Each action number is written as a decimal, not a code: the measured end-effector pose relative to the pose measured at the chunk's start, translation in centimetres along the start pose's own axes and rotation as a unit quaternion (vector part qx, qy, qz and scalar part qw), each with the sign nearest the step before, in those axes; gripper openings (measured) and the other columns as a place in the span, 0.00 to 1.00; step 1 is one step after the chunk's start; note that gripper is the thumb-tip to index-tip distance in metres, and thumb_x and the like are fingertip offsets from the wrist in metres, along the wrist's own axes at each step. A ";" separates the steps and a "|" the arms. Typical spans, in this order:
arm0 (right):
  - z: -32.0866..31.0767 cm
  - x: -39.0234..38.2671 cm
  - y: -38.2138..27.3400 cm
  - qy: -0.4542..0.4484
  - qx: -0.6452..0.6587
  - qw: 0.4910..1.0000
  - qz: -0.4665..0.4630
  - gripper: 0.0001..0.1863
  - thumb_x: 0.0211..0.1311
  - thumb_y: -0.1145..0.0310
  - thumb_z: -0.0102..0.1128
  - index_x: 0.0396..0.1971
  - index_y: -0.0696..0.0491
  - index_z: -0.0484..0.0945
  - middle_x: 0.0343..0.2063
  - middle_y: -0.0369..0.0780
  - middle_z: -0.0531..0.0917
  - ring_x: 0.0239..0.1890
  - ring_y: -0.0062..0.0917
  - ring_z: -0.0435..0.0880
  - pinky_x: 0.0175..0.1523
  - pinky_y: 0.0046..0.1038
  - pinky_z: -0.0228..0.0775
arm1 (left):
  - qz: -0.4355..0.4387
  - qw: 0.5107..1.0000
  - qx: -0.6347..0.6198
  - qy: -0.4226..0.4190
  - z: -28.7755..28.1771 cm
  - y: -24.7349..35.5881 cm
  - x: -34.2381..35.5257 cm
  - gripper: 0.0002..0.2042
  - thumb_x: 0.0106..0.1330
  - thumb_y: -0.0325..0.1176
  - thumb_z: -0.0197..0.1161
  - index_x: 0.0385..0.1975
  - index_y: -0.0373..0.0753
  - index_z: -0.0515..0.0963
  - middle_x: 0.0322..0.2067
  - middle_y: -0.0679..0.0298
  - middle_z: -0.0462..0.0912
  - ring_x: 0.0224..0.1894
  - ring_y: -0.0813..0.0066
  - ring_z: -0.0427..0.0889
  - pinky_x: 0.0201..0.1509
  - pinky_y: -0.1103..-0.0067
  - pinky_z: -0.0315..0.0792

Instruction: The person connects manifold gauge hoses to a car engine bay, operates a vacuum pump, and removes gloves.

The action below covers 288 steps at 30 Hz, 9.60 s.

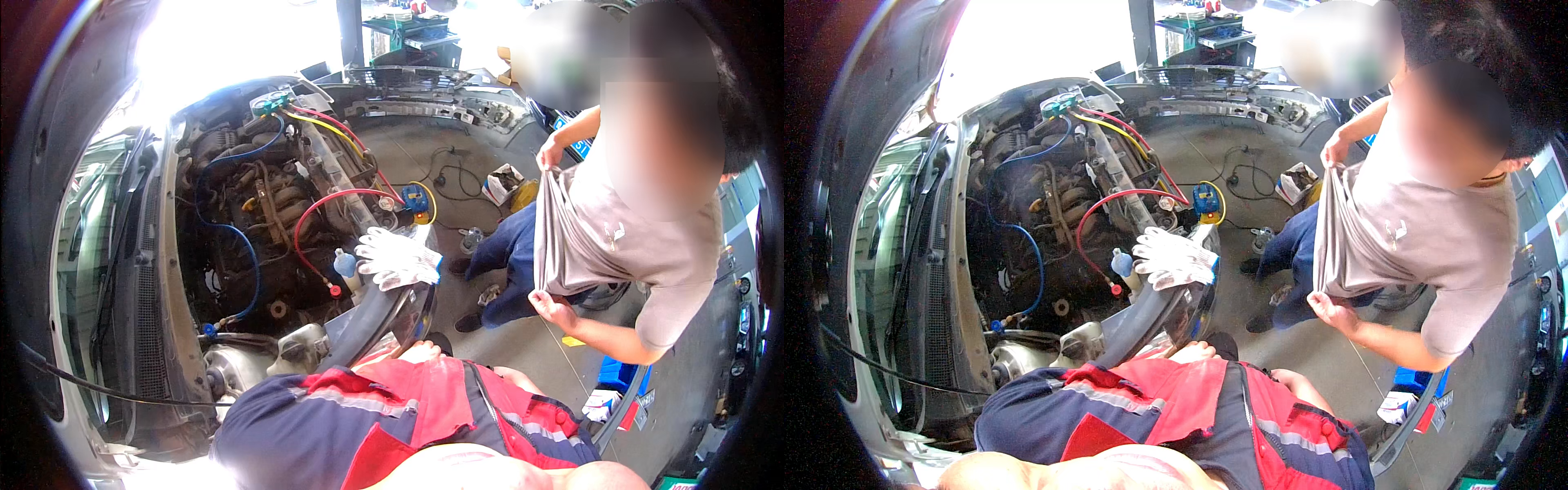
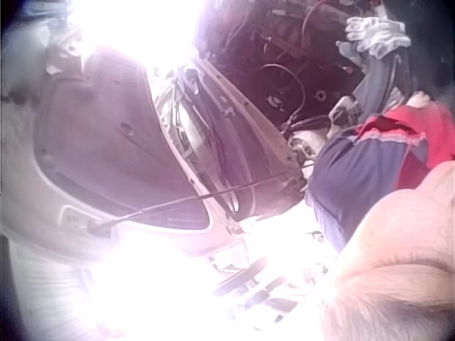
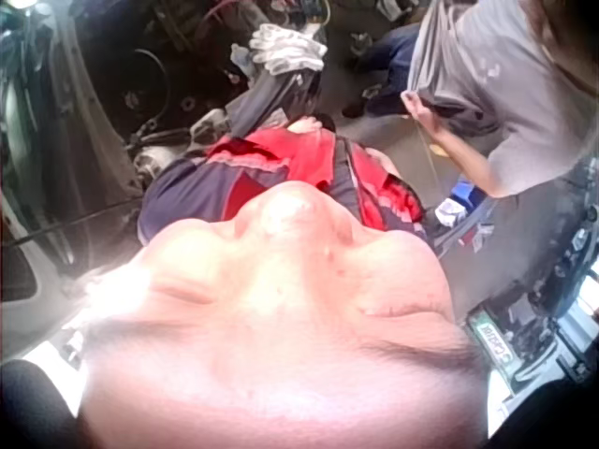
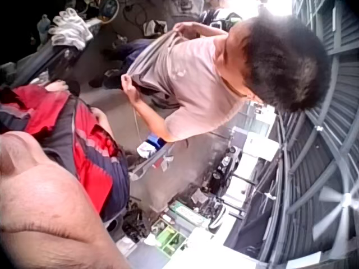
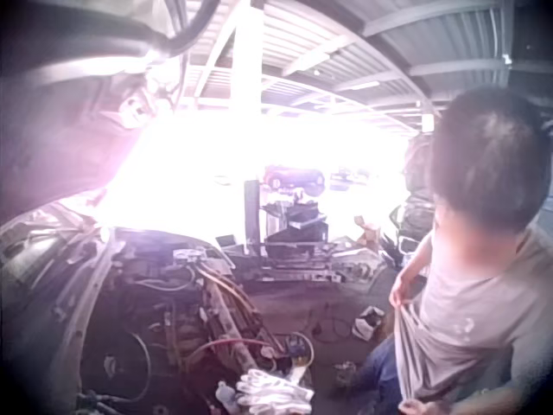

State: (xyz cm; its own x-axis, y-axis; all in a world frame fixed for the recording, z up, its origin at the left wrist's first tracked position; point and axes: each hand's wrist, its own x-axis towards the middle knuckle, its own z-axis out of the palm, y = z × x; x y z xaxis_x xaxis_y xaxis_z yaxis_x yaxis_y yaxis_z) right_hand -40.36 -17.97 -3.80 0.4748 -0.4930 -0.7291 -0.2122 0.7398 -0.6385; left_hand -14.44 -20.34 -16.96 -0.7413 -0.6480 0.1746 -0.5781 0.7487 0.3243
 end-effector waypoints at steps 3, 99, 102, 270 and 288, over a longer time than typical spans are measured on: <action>1.0 -1.1 -1.0 -0.004 0.010 1.000 -0.020 0.12 0.54 0.68 0.48 0.38 0.57 0.69 0.33 0.35 0.74 0.37 0.18 0.71 0.44 0.21 0.62 | 0.003 1.000 -0.011 -0.011 0.1 0.1 0.0 0.09 0.51 0.42 0.45 0.25 0.45 0.68 0.23 0.63 0.70 0.28 0.67 0.72 0.28 0.72 0.69; -6.0 -0.2 22.5 -0.127 -0.320 0.931 0.124 0.12 0.48 0.67 0.56 0.30 0.58 0.76 0.29 0.39 0.78 0.32 0.24 0.74 0.38 0.28 0.66 | -0.317 0.948 -0.030 -0.005 -13.1 17.2 -6.6 0.07 0.49 0.33 0.52 0.27 0.39 0.70 0.30 0.58 0.73 0.38 0.60 0.71 0.40 0.72 0.67; -5.6 0.7 21.8 -0.141 -0.146 0.947 0.251 0.13 0.50 0.63 0.54 0.34 0.54 0.75 0.31 0.37 0.78 0.32 0.26 0.75 0.38 0.30 0.66 | -0.383 0.912 0.048 0.136 -19.6 14.0 -9.3 0.10 0.50 0.32 0.53 0.33 0.38 0.70 0.29 0.57 0.72 0.38 0.58 0.70 0.41 0.71 0.65; -2.6 9.2 22.1 0.041 -0.503 0.863 0.007 0.22 0.42 0.51 0.52 0.34 0.52 0.75 0.32 0.48 0.77 0.35 0.37 0.76 0.39 0.32 0.65 | -0.367 0.903 -0.127 0.184 -18.1 -0.3 -12.9 0.14 0.45 0.37 0.61 0.26 0.32 0.72 0.25 0.56 0.71 0.30 0.64 0.71 0.35 0.75 0.66; -2.1 7.7 21.0 0.062 -0.486 0.872 -0.007 0.21 0.40 0.51 0.53 0.28 0.53 0.76 0.28 0.48 0.77 0.30 0.36 0.76 0.34 0.33 0.65 | -0.450 0.850 -0.237 0.140 -19.0 0.1 -12.5 0.14 0.51 0.37 0.56 0.31 0.31 0.73 0.25 0.57 0.77 0.28 0.73 0.75 0.34 0.79 0.68</action>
State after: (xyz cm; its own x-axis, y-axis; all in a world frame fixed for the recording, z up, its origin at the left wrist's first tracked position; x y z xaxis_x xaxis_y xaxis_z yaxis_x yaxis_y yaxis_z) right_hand -42.95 -7.19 -23.32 0.3997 -0.5901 -0.7014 -0.8590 0.0259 -0.5113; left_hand 1.30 -14.81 -1.46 0.0762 -0.9860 -0.1486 -0.6168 -0.1637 0.7699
